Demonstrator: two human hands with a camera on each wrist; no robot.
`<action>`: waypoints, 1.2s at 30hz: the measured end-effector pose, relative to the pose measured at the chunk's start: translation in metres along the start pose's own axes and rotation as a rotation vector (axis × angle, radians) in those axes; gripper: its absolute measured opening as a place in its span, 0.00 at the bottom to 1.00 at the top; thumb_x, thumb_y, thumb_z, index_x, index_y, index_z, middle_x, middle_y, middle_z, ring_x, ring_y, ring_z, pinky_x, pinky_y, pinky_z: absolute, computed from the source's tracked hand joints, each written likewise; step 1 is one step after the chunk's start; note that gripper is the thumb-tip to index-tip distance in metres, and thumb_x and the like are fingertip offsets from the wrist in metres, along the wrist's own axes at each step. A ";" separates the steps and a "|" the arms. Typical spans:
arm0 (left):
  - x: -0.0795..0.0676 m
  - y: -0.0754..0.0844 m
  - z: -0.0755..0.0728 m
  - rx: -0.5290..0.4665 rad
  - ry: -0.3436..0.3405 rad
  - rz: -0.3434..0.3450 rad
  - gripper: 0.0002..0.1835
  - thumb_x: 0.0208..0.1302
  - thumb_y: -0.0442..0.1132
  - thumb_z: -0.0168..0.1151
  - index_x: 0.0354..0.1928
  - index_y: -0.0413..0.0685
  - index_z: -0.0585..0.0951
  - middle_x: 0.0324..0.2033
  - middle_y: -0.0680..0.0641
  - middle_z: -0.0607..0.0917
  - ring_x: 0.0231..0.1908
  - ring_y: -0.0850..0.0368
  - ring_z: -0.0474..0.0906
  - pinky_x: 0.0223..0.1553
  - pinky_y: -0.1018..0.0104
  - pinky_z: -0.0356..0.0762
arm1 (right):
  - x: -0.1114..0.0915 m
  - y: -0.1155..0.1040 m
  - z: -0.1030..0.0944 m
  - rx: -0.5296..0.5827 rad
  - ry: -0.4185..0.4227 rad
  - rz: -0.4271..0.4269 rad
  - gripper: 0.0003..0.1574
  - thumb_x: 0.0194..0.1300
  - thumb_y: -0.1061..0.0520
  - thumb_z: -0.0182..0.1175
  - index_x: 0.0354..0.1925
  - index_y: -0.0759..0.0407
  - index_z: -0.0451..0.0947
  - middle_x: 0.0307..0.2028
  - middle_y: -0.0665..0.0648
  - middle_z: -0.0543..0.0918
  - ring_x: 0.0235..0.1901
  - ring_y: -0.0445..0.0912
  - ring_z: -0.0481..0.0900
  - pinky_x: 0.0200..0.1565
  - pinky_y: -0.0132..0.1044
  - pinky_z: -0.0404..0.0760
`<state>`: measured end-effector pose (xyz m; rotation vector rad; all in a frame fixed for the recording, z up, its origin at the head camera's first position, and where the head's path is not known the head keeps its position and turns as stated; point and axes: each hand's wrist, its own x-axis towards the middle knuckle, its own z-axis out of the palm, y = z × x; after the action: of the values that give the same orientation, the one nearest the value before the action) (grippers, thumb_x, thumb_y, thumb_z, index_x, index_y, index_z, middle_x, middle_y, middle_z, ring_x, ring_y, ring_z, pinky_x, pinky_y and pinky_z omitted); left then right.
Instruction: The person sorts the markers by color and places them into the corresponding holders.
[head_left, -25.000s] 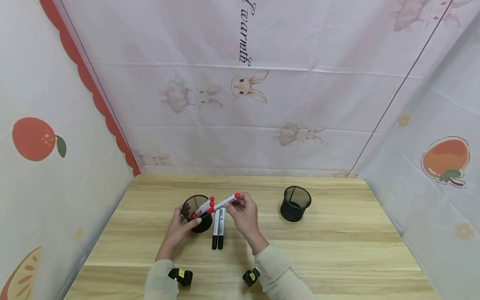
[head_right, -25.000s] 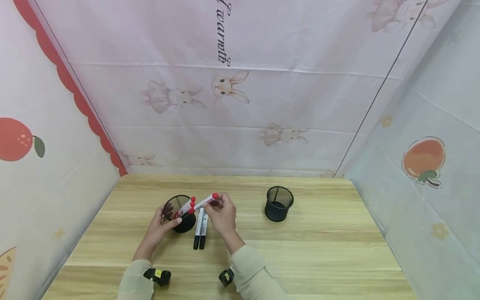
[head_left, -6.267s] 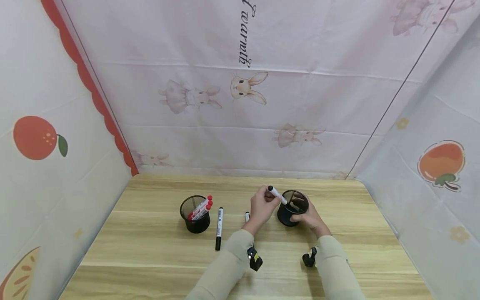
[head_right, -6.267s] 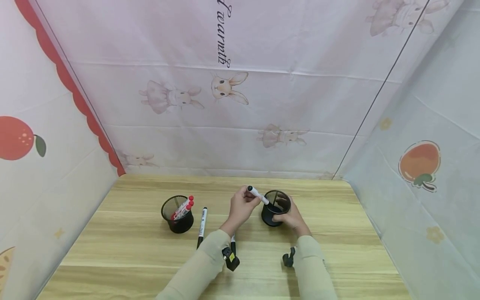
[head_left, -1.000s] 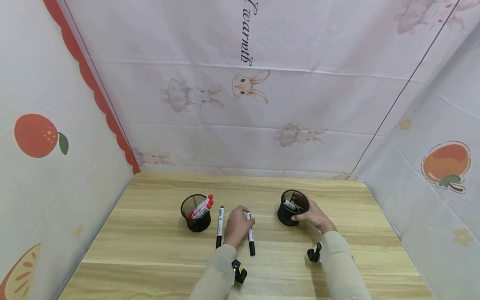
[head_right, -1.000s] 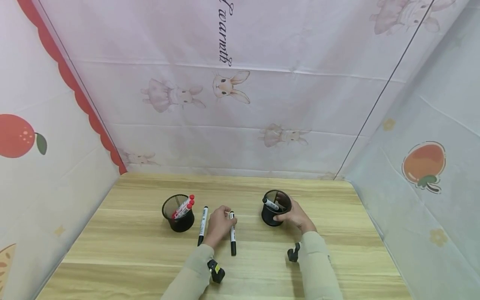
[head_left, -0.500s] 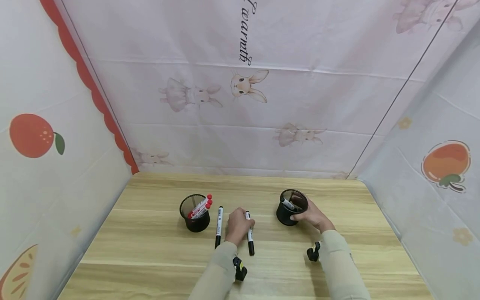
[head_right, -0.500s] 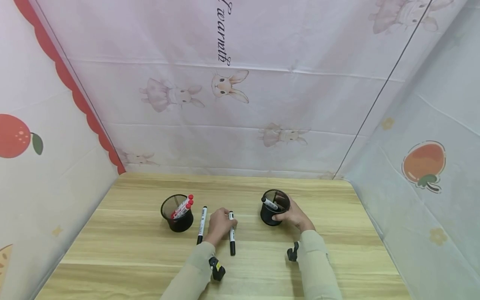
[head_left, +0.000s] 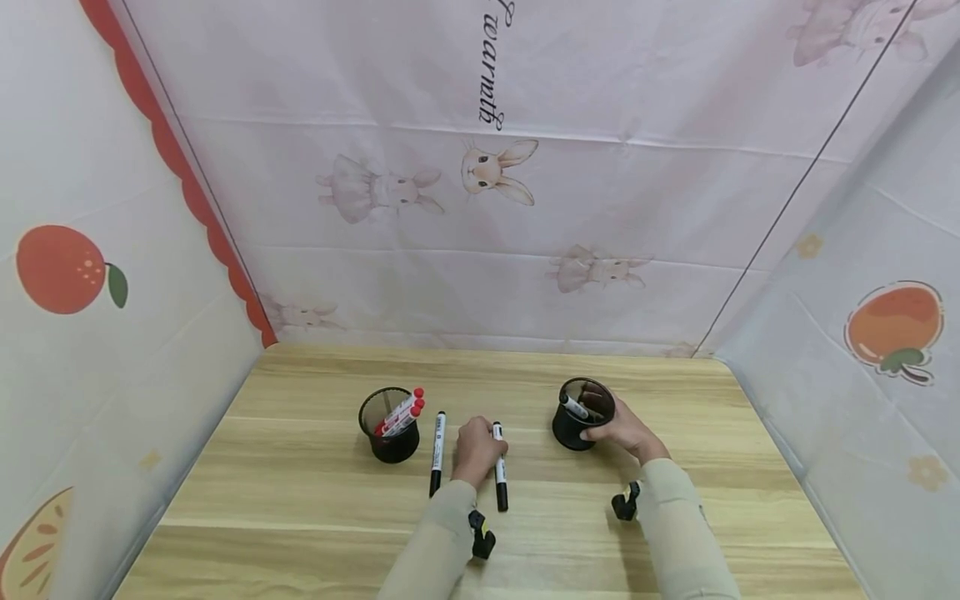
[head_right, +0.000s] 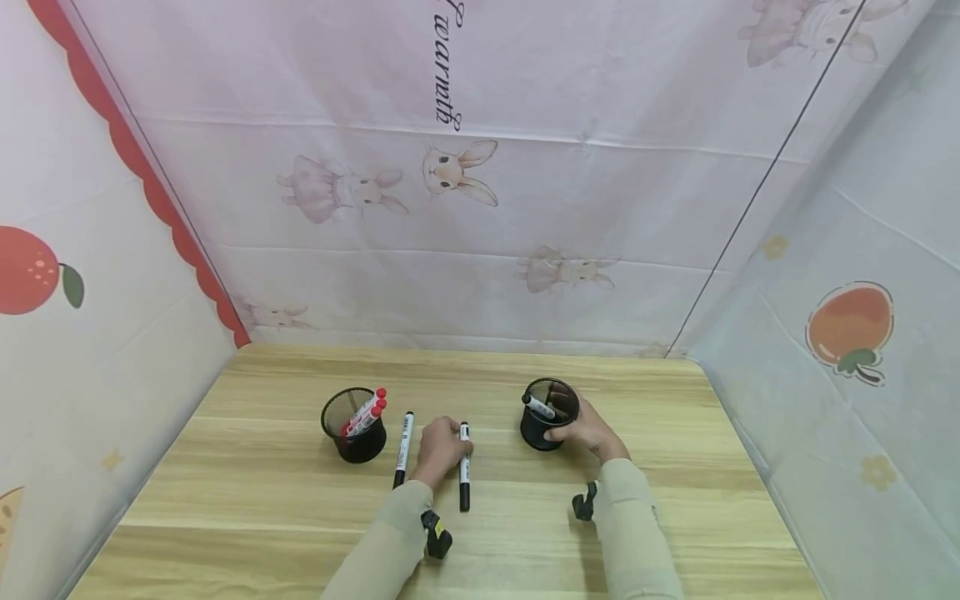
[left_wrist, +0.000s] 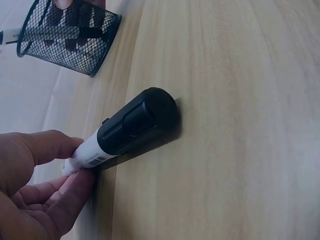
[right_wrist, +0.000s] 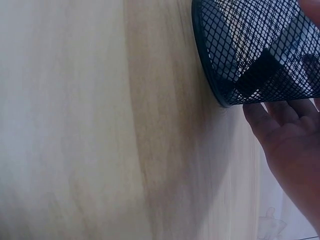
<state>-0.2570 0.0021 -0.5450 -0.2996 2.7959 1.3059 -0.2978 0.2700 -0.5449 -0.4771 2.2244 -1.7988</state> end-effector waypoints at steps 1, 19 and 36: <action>0.000 0.000 0.000 -0.003 -0.002 0.000 0.08 0.37 0.31 0.66 0.20 0.43 0.75 0.16 0.50 0.73 0.16 0.59 0.68 0.14 0.69 0.65 | 0.000 0.000 0.000 -0.001 -0.001 0.001 0.60 0.33 0.67 0.70 0.62 0.63 0.48 0.58 0.68 0.58 0.58 0.57 0.55 0.53 0.53 0.56; -0.005 0.016 -0.011 -0.119 -0.005 -0.007 0.19 0.39 0.35 0.66 0.38 0.38 0.77 0.21 0.51 0.77 0.19 0.61 0.71 0.16 0.70 0.68 | 0.000 -0.001 0.001 0.004 0.000 -0.011 0.60 0.32 0.66 0.70 0.62 0.64 0.48 0.58 0.70 0.57 0.57 0.58 0.55 0.53 0.53 0.56; -0.005 0.019 -0.001 -0.473 0.075 0.111 0.22 0.37 0.31 0.63 0.42 0.42 0.77 0.22 0.52 0.76 0.22 0.62 0.75 0.24 0.71 0.73 | 0.000 0.002 0.004 0.002 0.001 -0.044 0.60 0.31 0.66 0.70 0.61 0.65 0.50 0.57 0.71 0.57 0.57 0.58 0.56 0.54 0.52 0.56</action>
<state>-0.2553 0.0140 -0.5290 -0.2112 2.5530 2.0157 -0.2959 0.2666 -0.5474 -0.5286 2.2289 -1.8228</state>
